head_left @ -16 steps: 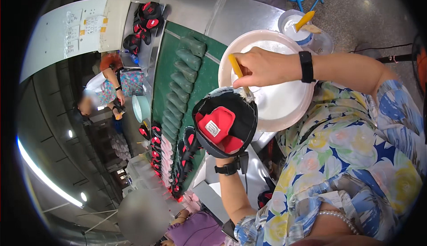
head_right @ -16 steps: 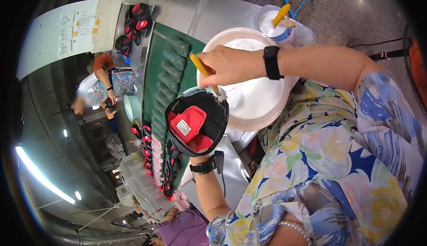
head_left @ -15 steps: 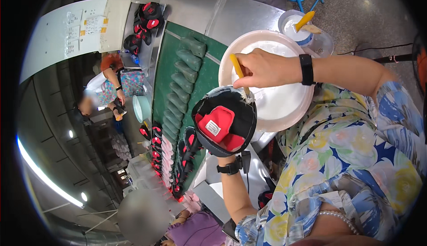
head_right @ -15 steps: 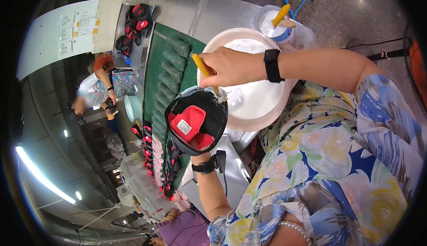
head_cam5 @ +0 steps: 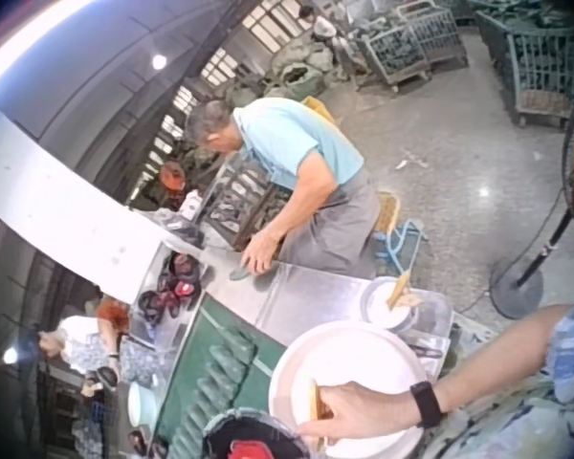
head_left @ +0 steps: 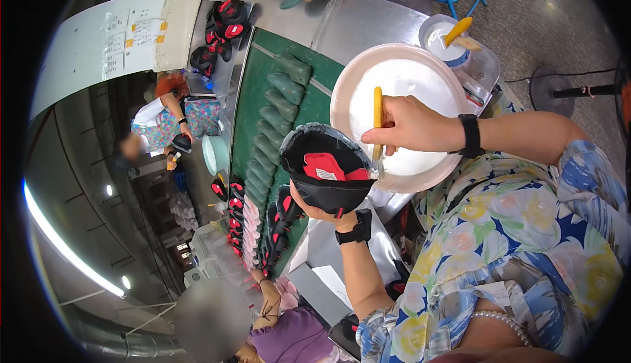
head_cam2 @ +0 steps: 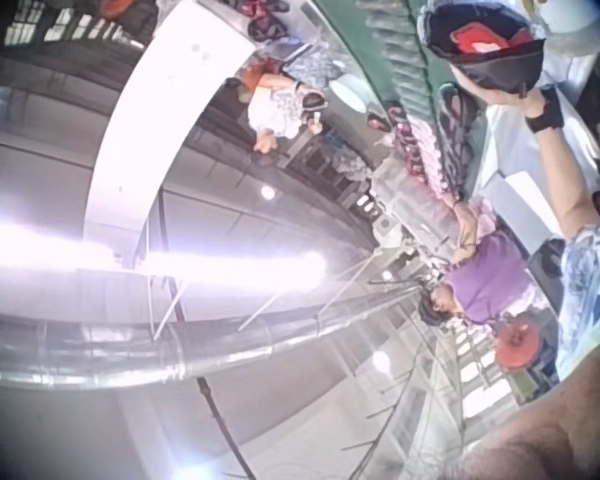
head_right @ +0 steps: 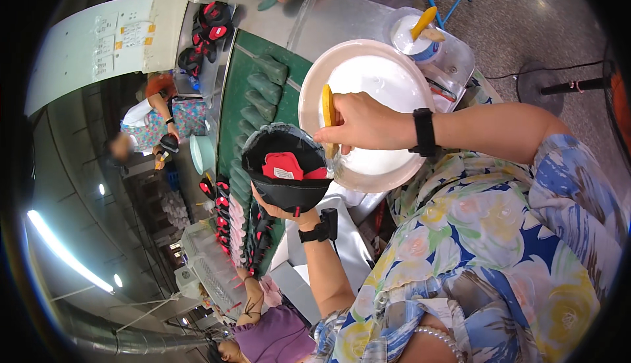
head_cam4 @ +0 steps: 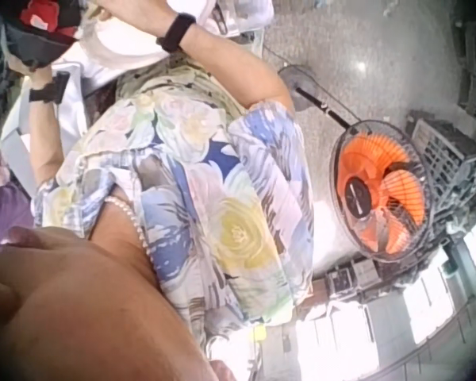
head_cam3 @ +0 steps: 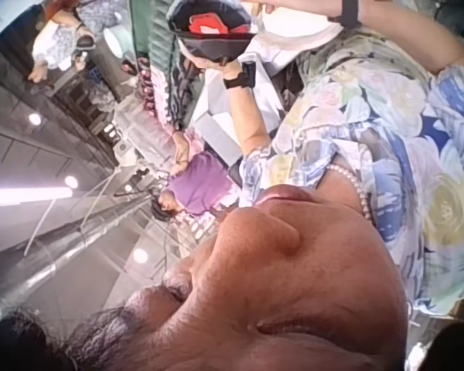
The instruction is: Applying white adhesive or primer to the interior edges of black shoe uppers using a brush.
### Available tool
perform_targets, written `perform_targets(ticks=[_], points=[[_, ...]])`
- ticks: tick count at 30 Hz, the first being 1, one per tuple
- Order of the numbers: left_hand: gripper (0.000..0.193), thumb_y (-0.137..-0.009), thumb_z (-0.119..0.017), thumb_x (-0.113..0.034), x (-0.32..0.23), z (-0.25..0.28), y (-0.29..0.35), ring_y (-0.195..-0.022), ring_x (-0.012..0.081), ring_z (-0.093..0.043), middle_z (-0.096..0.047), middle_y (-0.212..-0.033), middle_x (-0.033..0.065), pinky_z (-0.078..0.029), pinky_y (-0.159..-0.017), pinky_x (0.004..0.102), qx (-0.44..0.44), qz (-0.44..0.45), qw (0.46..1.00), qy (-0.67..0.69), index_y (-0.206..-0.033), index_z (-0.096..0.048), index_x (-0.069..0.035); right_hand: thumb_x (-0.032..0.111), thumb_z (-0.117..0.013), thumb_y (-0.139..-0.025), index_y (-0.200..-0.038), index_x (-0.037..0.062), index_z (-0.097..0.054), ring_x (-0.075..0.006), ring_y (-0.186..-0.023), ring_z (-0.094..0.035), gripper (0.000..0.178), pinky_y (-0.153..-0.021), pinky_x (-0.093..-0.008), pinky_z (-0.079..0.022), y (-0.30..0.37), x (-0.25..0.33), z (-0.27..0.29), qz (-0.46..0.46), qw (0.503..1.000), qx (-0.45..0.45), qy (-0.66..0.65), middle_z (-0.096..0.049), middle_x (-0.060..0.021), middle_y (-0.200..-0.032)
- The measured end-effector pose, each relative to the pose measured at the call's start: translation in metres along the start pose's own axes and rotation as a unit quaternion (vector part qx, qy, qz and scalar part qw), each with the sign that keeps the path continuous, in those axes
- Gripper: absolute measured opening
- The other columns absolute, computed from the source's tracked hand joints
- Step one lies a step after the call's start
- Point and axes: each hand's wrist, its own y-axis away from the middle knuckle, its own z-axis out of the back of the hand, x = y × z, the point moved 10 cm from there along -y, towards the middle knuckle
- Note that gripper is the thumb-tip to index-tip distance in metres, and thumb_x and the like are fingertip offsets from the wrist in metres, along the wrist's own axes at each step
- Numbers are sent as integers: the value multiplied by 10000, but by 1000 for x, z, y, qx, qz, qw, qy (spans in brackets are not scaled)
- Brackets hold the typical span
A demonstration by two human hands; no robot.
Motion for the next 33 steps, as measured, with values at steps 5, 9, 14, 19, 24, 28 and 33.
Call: perform_targets(ticks=[5, 9, 14, 19, 24, 28, 33], points=[[548, -924, -655, -231, 91, 6, 17, -1233, 278, -573, -550, -1394, 174, -466, -1058, 431, 195, 352, 902, 156, -1399, -482, -22, 188, -747, -884, -1003, -13, -605, -168, -798, -716, 274, -714, -284, -533, 3, 33, 9, 80, 993, 29, 79, -722, -110, -852], [541, -985, -587, -222, 80, -9, 65, -1270, 253, -540, -502, -1457, 129, -445, -1081, 422, 223, 444, 816, 295, -1466, -416, -43, 214, -736, -892, -993, 53, -616, -273, -816, -698, 225, -746, -345, -543, 12, 63, 0, 277, 959, 41, 45, -704, -108, -905], [568, -968, -607, -219, 69, -24, 105, -1285, 260, -525, -488, -1468, 132, -436, -1088, 428, 250, 413, 838, 255, -1472, -411, -46, 124, -682, -892, -983, 83, -605, -244, -922, -672, 126, -794, -349, -543, 54, 103, -51, 541, 824, 156, 60, -662, -29, -970], [595, -952, -627, -217, 73, -24, 106, -1300, 266, -510, -473, -1480, 135, -427, -1095, 434, 259, 379, 862, 215, -1478, -405, -50, 159, -632, -926, -1038, 73, -568, -299, -894, -675, 155, -765, -396, -542, 40, 90, -52, 531, 818, 150, 160, -672, -74, -940], [622, -936, -647, -214, 80, -2, 102, -1315, 272, -494, -459, -1491, 139, -417, -1102, 441, 268, 345, 882, 178, -1483, -399, -53, 228, -659, -901, -1018, 6, -540, -402, -768, -661, 277, -706, -459, -509, 5, 54, -31, 260, 907, 202, 263, -659, -208, -842], [645, -923, -663, -212, 80, 20, 93, -1327, 277, -482, -447, -1500, 141, -410, -1107, 446, 268, 319, 897, 145, -1488, -394, -56, 213, -668, -913, -993, 29, -566, -376, -761, -663, 225, -688, -404, -504, 1, 56, -23, 201, 926, 204, 244, -671, -165, -833], [674, -907, -683, -209, 77, 26, 101, -1342, 283, -467, -433, -1512, 144, -400, -1114, 452, 281, 281, 912, 106, -1494, -388, -59, 219, -659, -927, -991, 39, -555, -384, -768, -656, 218, -686, -421, -502, 5, 70, -34, 332, 900, 149, 238, -666, -164, -853]])
